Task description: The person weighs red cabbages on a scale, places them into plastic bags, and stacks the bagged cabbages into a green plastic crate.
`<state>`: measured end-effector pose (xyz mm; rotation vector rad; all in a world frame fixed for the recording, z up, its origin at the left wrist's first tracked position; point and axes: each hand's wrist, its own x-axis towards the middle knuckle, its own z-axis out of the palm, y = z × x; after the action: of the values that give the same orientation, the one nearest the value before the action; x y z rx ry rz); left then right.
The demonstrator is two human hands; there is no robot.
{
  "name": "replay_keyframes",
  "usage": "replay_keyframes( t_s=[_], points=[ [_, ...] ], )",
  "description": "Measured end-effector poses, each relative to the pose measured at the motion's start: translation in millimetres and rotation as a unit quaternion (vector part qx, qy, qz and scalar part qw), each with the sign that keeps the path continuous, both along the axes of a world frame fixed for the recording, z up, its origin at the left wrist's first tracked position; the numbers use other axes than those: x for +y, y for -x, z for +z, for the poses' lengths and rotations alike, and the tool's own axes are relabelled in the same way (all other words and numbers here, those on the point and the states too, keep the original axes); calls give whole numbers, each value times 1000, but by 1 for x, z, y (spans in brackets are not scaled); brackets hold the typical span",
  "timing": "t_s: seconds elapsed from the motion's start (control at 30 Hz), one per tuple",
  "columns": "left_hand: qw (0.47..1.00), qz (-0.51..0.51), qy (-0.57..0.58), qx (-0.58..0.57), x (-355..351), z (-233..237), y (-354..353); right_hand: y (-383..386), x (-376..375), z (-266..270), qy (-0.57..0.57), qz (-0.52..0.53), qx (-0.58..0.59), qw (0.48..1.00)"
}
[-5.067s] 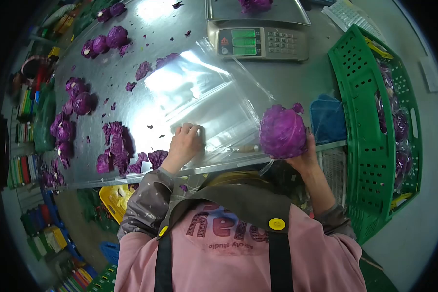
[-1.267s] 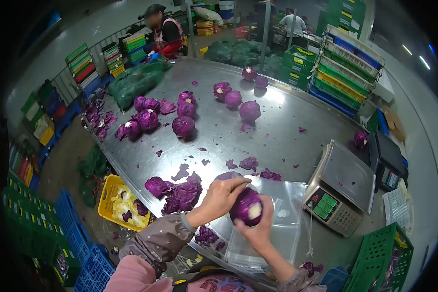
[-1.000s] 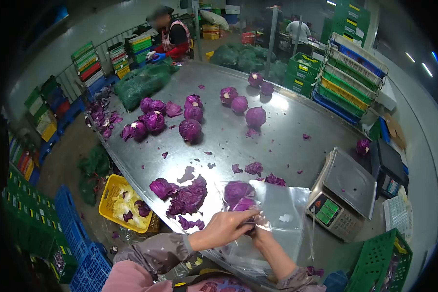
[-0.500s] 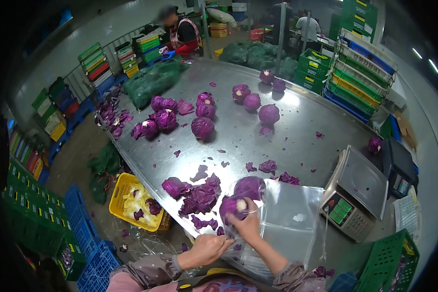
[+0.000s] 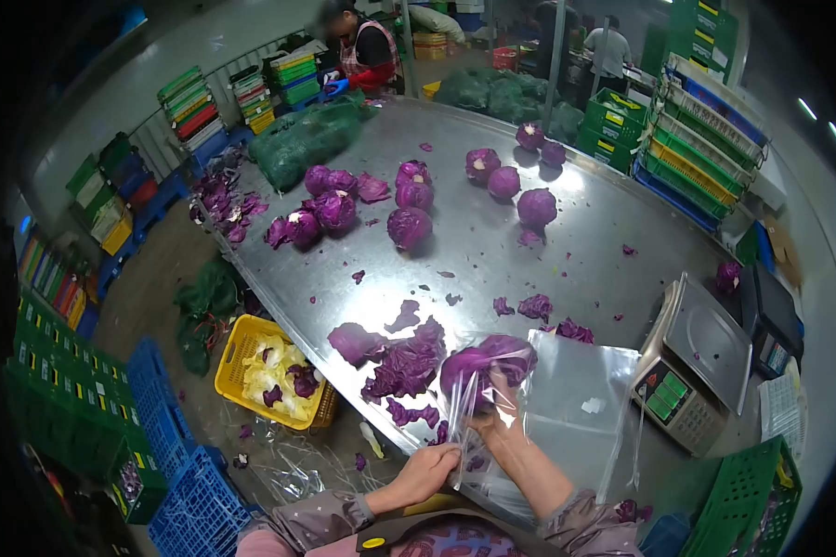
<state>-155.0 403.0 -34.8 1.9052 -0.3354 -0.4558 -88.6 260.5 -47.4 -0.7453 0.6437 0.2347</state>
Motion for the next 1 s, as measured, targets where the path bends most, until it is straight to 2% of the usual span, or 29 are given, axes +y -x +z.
replay_keyframes(
  t_s=[0.03,0.07,0.1,0.13,0.17,0.2,0.23,0.3,0.33,0.4,0.43,0.47,0.5,0.57,0.6,0.63,0.7,0.73,0.77,0.8,0.87,0.9,0.93,0.97,1.0],
  points=[
    [1000,4,14,2,1,-1,-1,-6,-2,-15,-62,-30,48,996],
    [1000,4,12,1,0,0,-1,-8,9,14,-107,-98,75,987],
    [1000,6,7,-9,-2,3,-1,-8,10,-3,-110,-99,74,986],
    [1000,6,1,-18,-3,5,-1,-6,10,-36,37,-107,-14,993],
    [1000,2,-2,-19,-1,10,-2,-6,12,-54,185,-114,-101,971],
    [1000,10,26,14,0,16,-4,3,13,-34,438,-66,-200,874],
    [997,19,55,48,-1,18,-4,2,1,-68,456,-29,-318,831],
    [997,13,56,52,-2,15,0,6,-2,-45,623,49,-355,695],
    [996,21,63,56,-1,13,1,5,-1,-45,666,72,-350,655],
    [996,30,69,57,4,4,3,6,5,-31,654,104,-330,673],
    [975,24,122,183,9,-3,6,9,7,-22,640,139,-312,689],
    [937,17,172,304,15,-7,8,13,8,-10,653,166,-289,680],
    [938,19,173,300,20,-6,12,18,5,-1,653,165,-294,678],
    [850,39,258,458,27,1,20,32,-4,15,677,215,-320,627],
    [796,87,279,530,31,5,22,41,-6,23,681,205,-347,611],
    [796,85,279,530,33,3,24,50,-6,30,682,203,-346,611],
    [754,119,346,546,37,-4,28,68,-2,41,557,407,-360,628],
    [740,138,360,551,37,-10,30,80,4,41,595,417,-360,585],
    [746,126,351,552,39,-14,32,92,12,38,633,423,-356,542],
    [724,107,385,563,43,-19,33,99,18,29,668,407,-361,507],
    [693,81,435,569,48,-36,38,103,20,25,681,376,-368,509],
    [687,110,416,586,46,-30,38,104,20,24,685,362,-385,502],
    [665,114,446,589,45,-30,39,103,20,21,702,333,-420,469],
    [640,122,476,591,46,-32,44,105,21,23,706,326,-409,477],
    [640,117,468,598,48,-39,47,106,23,25,710,338,-432,442]
  ],
)
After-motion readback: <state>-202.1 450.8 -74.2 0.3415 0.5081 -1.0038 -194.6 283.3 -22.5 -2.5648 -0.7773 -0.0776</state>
